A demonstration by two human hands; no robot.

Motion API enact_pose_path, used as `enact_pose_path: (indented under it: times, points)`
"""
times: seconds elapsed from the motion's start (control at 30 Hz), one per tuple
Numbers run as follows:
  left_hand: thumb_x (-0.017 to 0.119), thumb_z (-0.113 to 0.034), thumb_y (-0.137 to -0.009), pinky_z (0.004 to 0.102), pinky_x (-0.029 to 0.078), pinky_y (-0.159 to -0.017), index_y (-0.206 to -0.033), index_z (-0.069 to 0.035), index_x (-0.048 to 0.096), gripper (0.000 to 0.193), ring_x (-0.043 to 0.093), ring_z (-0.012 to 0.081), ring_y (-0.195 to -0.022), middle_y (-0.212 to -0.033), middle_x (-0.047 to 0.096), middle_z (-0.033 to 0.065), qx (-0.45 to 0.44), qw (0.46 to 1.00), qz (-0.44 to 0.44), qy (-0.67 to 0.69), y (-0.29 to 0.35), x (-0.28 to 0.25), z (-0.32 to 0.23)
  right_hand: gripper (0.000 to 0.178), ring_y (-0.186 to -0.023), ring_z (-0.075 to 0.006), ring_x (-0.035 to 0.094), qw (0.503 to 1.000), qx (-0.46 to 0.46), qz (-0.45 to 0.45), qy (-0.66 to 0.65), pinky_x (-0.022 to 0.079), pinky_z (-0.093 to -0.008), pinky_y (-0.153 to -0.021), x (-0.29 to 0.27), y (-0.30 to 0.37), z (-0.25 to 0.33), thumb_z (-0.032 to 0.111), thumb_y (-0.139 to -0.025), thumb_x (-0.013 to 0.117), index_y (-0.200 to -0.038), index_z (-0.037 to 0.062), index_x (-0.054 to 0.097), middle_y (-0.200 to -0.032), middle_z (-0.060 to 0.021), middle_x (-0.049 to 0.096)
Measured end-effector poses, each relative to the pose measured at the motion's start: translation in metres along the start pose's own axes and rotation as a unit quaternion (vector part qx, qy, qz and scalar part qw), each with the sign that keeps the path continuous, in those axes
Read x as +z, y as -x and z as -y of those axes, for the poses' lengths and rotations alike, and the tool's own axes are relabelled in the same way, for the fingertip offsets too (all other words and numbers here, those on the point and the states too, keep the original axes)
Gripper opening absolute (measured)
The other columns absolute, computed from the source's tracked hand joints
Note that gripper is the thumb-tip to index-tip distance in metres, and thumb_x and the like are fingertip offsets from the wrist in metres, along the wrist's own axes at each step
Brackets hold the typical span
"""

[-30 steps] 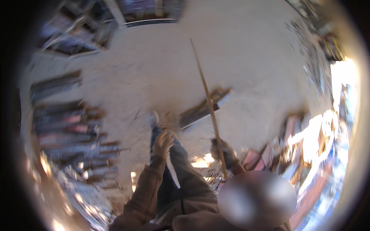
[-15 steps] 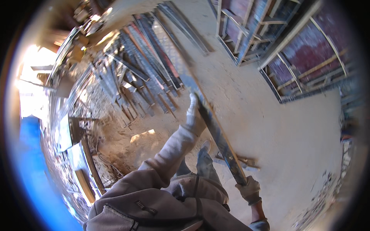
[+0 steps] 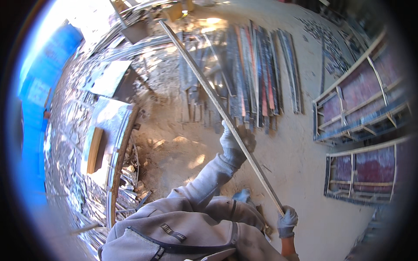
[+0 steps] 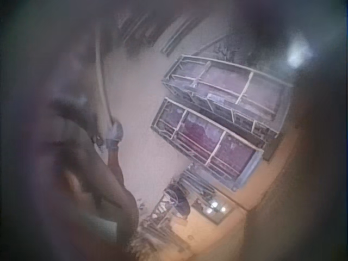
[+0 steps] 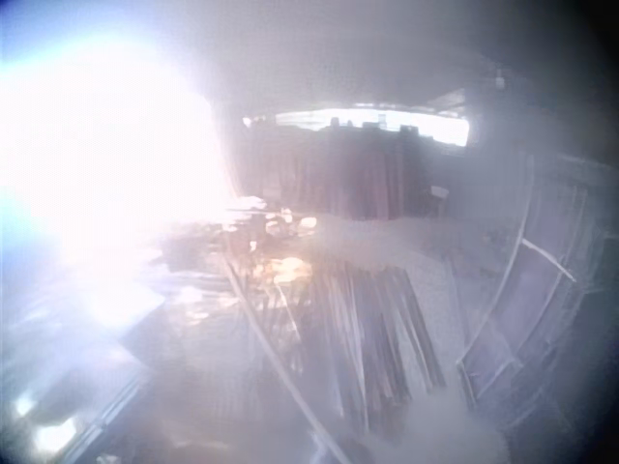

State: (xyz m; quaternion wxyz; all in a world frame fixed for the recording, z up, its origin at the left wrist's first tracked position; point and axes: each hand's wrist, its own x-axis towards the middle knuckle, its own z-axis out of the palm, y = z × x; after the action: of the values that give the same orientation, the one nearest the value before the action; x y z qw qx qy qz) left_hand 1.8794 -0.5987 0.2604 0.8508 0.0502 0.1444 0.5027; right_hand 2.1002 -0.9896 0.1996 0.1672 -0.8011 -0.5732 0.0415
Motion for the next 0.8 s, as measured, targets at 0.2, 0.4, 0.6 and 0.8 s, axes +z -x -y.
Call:
enact_pose_path:
  times: [0.2,0.4,0.6,0.8]
  points:
    - [0.030,-0.092,-0.095,0.0424,0.032,-0.043,-0.064,-0.017,0.046,0.082,0.042,0.0266,-0.046,-0.055,0.042,0.0069,0.029,0.998,-0.052,0.026,-0.003,-0.026,-0.069,0.033,-0.095,-0.0398,0.070,0.996,-0.071,0.060,-0.006,0.055,-0.0533,-0.084,0.014,-0.054,0.025,0.030,-0.089,0.082,-0.106,0.0065,0.066,-0.104,-0.0144,0.073]
    - [0.038,-0.091,-0.095,0.0368,0.034,-0.041,-0.060,-0.019,0.045,0.081,0.043,0.0231,-0.043,-0.053,0.044,0.0053,0.078,0.980,-0.182,0.035,-0.014,-0.021,-0.089,0.036,-0.084,-0.0440,0.068,0.992,-0.091,0.080,-0.030,0.053,-0.0555,-0.074,0.013,-0.090,0.026,0.036,-0.094,0.079,-0.104,0.0030,0.068,-0.091,-0.0212,0.069]
    - [0.043,-0.083,-0.100,0.0372,0.056,-0.064,-0.110,-0.015,0.065,0.072,0.062,0.0210,-0.071,-0.084,0.064,0.0036,0.225,0.941,-0.191,-0.163,-0.055,-0.072,-0.106,0.055,-0.049,-0.0419,0.055,0.990,0.056,0.038,0.123,0.036,-0.0515,-0.045,-0.005,-0.136,0.008,0.052,-0.087,0.087,-0.077,0.0064,0.057,-0.059,-0.0181,0.057]
    - [0.024,-0.103,-0.084,0.0408,0.053,-0.062,-0.095,-0.014,0.061,0.097,0.057,0.0226,-0.063,-0.071,0.058,0.0009,0.144,0.971,-0.188,-0.025,-0.100,-0.113,-0.144,0.055,-0.067,-0.0350,0.064,0.975,-0.143,-0.115,0.125,0.048,-0.0497,-0.064,-0.052,-0.197,-0.006,0.058,-0.080,0.088,-0.078,0.0133,0.057,-0.074,-0.0088,0.064]
